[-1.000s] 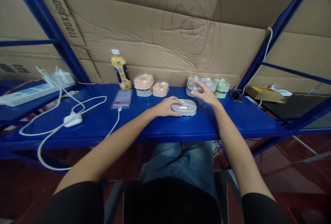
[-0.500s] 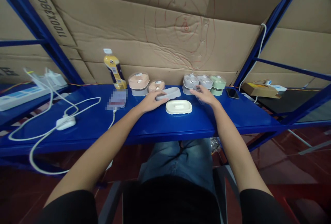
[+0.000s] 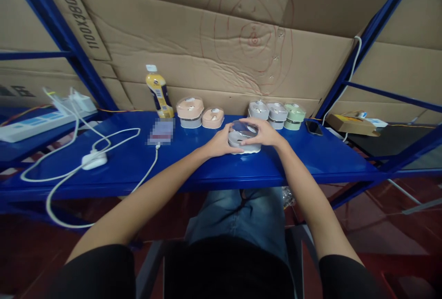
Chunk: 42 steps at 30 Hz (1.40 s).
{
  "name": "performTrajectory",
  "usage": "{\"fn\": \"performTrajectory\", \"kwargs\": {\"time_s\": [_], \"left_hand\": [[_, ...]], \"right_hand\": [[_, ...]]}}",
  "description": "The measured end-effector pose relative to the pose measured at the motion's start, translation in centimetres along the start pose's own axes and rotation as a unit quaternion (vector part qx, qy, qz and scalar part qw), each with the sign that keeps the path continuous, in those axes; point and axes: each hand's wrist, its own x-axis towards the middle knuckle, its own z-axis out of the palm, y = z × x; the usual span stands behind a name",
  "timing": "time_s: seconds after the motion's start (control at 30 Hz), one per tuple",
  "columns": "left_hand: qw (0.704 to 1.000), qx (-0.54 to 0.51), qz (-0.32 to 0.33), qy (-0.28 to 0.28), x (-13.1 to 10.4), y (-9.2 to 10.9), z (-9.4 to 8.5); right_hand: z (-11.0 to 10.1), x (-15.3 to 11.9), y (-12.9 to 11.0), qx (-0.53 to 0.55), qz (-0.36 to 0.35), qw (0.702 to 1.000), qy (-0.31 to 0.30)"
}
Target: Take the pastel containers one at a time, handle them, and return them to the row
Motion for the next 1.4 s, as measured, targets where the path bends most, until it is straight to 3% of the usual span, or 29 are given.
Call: {"fn": "performTrajectory", "kwargs": {"time_s": [0.13, 0.37, 0.77, 1.0, 1.13, 1.23, 1.4], "left_hand": [[0.999, 0.003, -0.033, 0.01, 0.0, -0.7, 0.5], [1.0, 0.007, -0.017, -0.007, -0.1, -0.9, 0.7], [0.999, 0.036, 0.007, -0.012, -0.6, -0.1, 0.1], [0.999, 0.029, -0.023, -0.008, -0.3, -0.2, 0.4], [0.998, 0.055, 0.003, -0.016, -0.7, -0.1, -0.1], [0.993, 0.113, 0.015, -0.023, -1.3, 0.4, -1.2], [0.949, 0.311, -0.048, -0.021, -2.2, 3.3, -2.1]], "right_hand": [[0.7, 0.3, -0.3, -0.033, -0.008, 0.999, -0.029], [1.6, 0.2, 0.2, -0.046, -0.014, 0.996, -0.07], [1.6, 0.1, 0.5, -0.075, -0.041, 0.991, -0.105], [1.5, 0.5, 0.9, -0.069, -0.044, 0.989, -0.122], [2.0, 0.4, 1.8, -0.056, -0.055, 0.992, -0.097], [2.1, 0.3, 2.9, -0.061, -0.037, 0.997, -0.035], [1.1, 0.0, 4.0, -0.105, 0.019, 0.992, 0.067]]}}
